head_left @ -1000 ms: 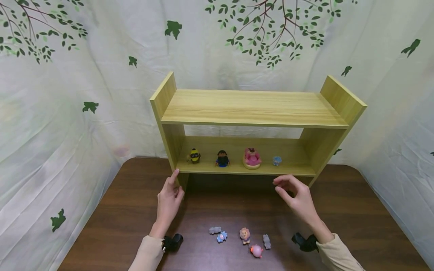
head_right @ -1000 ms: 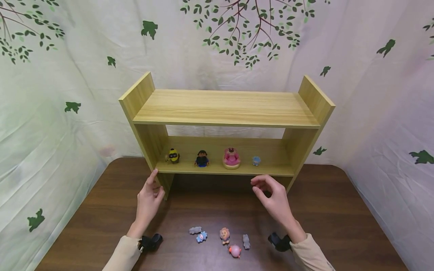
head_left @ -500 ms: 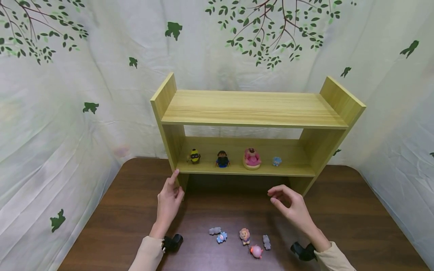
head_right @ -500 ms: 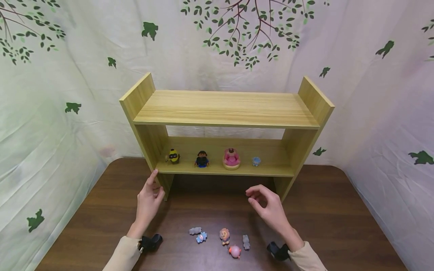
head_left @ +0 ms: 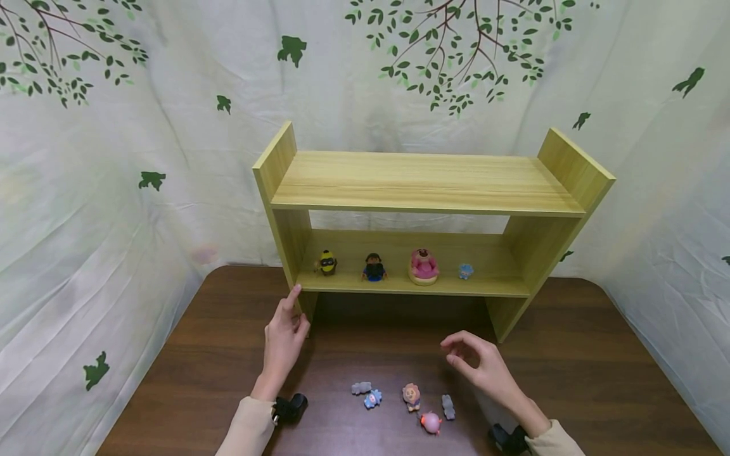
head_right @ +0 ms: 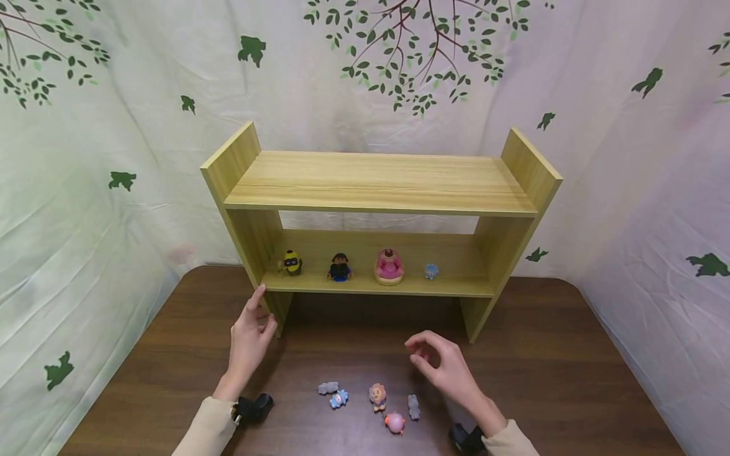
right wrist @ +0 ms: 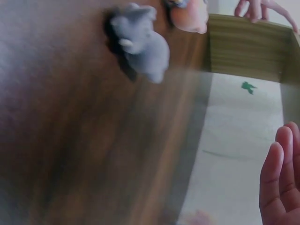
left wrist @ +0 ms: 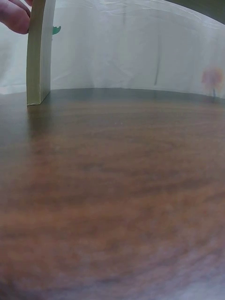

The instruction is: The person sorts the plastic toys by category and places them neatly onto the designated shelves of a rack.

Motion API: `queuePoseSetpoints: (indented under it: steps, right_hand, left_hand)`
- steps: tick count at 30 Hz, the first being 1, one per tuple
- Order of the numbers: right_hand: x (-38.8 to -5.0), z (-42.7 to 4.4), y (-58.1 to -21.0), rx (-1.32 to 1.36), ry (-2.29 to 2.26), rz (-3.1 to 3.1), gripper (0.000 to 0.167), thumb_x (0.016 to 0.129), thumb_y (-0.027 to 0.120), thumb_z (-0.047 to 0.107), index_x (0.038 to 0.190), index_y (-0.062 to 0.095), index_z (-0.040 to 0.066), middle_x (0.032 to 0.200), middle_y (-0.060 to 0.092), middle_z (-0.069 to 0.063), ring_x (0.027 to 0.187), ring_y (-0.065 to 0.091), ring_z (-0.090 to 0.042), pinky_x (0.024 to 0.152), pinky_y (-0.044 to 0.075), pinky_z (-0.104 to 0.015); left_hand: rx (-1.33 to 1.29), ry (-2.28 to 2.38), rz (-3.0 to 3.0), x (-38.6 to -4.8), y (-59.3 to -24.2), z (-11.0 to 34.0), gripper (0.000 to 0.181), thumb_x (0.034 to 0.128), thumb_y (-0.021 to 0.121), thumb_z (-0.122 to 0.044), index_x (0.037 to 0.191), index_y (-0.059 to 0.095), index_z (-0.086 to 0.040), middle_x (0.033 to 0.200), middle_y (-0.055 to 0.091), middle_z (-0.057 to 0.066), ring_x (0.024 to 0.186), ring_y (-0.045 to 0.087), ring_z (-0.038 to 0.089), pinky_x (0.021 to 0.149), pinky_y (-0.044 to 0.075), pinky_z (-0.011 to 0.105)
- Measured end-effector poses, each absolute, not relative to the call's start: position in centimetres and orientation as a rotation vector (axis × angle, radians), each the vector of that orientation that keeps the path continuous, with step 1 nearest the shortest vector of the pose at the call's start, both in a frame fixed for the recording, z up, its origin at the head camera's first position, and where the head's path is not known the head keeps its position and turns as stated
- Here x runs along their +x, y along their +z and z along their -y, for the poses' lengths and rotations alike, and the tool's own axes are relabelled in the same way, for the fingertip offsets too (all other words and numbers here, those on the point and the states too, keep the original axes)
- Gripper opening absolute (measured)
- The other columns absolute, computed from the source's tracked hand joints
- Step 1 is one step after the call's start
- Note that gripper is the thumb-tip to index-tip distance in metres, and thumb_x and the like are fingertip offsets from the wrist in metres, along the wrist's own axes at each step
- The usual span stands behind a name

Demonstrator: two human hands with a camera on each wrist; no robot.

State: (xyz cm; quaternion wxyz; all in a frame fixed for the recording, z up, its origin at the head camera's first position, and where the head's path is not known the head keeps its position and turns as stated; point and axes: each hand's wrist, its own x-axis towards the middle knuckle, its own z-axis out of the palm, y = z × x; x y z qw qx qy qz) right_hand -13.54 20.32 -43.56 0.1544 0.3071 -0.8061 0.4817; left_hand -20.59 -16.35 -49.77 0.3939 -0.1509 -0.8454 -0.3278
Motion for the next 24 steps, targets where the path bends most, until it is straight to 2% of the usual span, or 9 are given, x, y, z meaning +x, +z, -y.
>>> queuePoseSetpoints:
  steps: [8,13,18,24]
  right_hand:
    - [-13.9,-20.7,-46.7,0.937,1.389,2.331,0.031,0.074,0.068,-0.018,0.097,0.064,0.002,0.084,0.063,0.001,0.068,0.059,-0.014,0.056,0.050,-0.029]
    - [-14.2,-21.2,-48.9,0.974,1.409,2.353,0.032,0.075,0.069,-0.014,0.099,0.064,0.006,0.085,0.063,-0.004,0.070,0.059,-0.010,0.056,0.050,-0.029]
    - [-14.0,-21.4,-49.8,1.017,1.443,2.362,0.029,0.077,0.070,-0.010,0.100,0.064,0.007,0.084,0.064,-0.008,0.070,0.059,-0.011,0.056,0.050,-0.028]
    - [-13.8,-21.4,-50.1,1.078,1.449,2.387,0.028,0.076,0.070,-0.010,0.098,0.064,0.005,0.084,0.064,-0.006,0.069,0.058,-0.009,0.056,0.049,-0.025]
  left_hand:
    - [-0.383,-0.841,2.149,-20.5,-49.7,16.3,0.083,0.0754,0.060,0.019,0.144,0.036,-0.022,0.080,0.043,0.008,0.055,0.034,0.006,0.047,0.035,0.025]
    - [-0.382,-0.841,2.148,-20.5,-49.7,16.3,0.083,0.0751,0.060,0.018,0.144,0.037,-0.021,0.080,0.043,0.008,0.055,0.034,0.006,0.047,0.037,0.025]
    - [-0.381,-0.841,2.146,-20.5,-49.8,16.3,0.083,0.0750,0.061,0.018,0.143,0.037,-0.021,0.080,0.044,0.010,0.056,0.035,0.007,0.047,0.037,0.026]
    - [-0.385,-0.840,2.143,-20.6,-49.8,16.3,0.083,0.0750,0.061,0.018,0.144,0.037,-0.021,0.080,0.044,0.009,0.056,0.036,0.008,0.048,0.038,0.027]
